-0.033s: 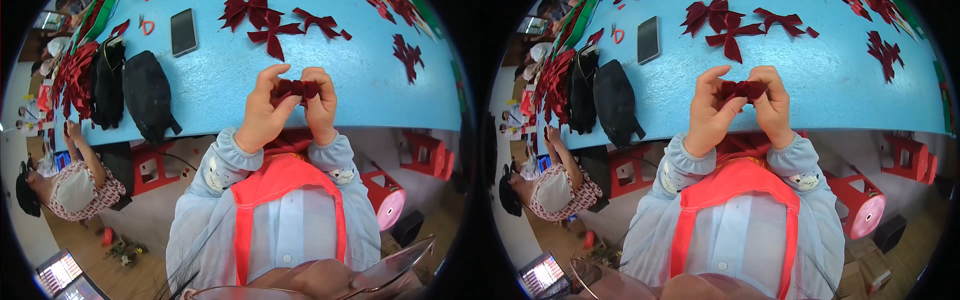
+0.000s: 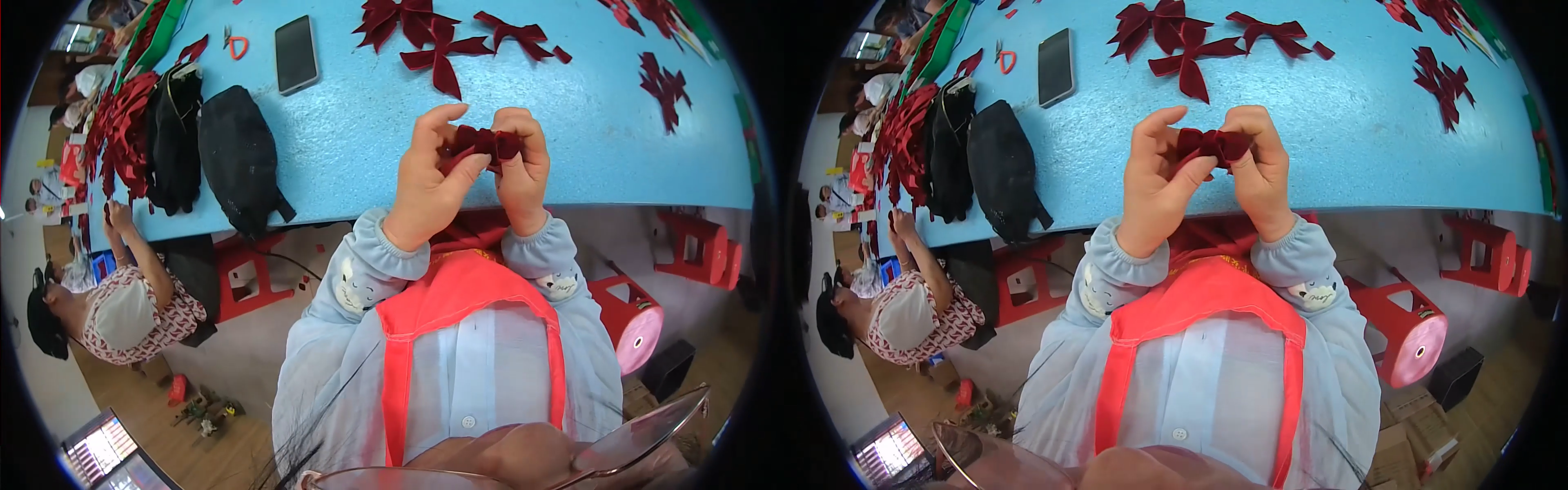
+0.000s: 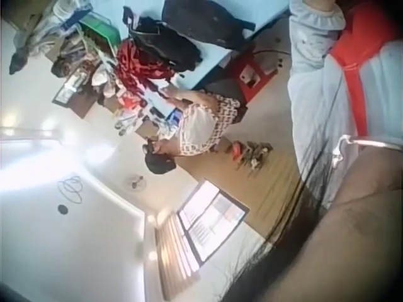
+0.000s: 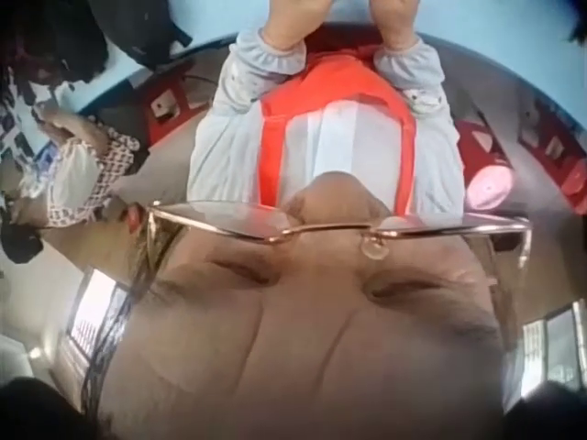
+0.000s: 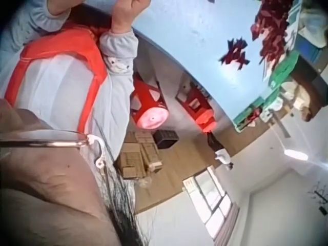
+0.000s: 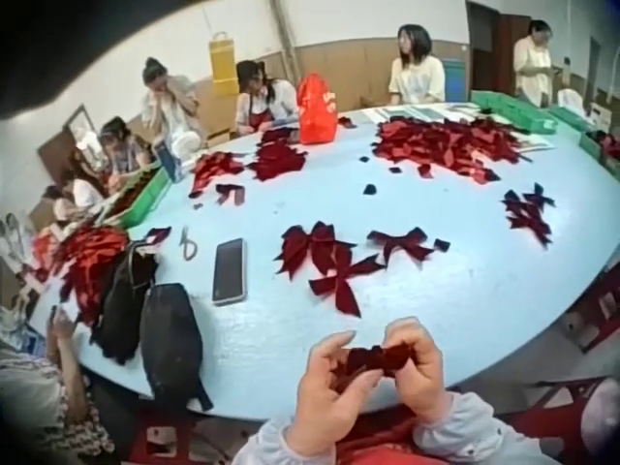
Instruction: Assembling red decorative bows from fabric strips and securing them with adhesive.
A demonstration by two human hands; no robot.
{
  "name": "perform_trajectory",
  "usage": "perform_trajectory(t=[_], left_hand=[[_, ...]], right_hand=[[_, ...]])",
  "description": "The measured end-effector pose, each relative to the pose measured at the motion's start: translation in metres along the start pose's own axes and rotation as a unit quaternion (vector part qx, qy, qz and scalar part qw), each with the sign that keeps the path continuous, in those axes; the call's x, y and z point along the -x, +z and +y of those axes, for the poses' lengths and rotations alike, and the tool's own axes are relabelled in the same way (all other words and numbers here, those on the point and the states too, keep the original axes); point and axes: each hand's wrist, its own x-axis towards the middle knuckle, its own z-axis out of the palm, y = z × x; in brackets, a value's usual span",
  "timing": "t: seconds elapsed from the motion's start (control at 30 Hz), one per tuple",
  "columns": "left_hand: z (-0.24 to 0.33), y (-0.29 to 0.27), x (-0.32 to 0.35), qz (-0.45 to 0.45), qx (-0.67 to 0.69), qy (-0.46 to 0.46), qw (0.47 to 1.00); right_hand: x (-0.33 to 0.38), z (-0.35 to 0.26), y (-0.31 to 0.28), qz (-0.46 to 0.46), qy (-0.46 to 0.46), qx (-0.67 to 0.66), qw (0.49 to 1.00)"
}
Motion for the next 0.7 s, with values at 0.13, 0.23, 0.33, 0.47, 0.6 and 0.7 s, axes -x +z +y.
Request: perform_trajectory(t=[0.13,0.23,0.33,0.47,0.6,0.7], left_hand=[[-0.004,0.006,-0.002,0.025,0.033,-0.002,0.999],[-0.002,0.009,0.001,0.028,-0.009,0.021,0.999],[0.000,0.016,0.002,0.016,-0.077,0.067,0.995],[-0.005,0.028,0.005,0.132,-0.006,0.097,0.986],[-0.013,0.019,0.005,0.073,-0.099,0.075,0.989],[-0.009,0.020,0.002,0.052,-0.244,0.236,0.939]], right_hand=[[-0.002,-0.005,-0.005,0.014,-0.027,0.013,0.999],[-0.003,-0.011,-0.022,-0.062,-0.077,0.100,0.990],[-0.001,-0.011,-0.023,-0.073,-0.096,0.126,0.985],[0.003,-0.009,-0.013,0.023,-0.061,0.052,0.997],[0.006,-0.008,-0.009,0.138,-0.008,-0.034,0.990],[0.005,-0.007,-0.006,0.180,0.014,-0.064,0.981]])
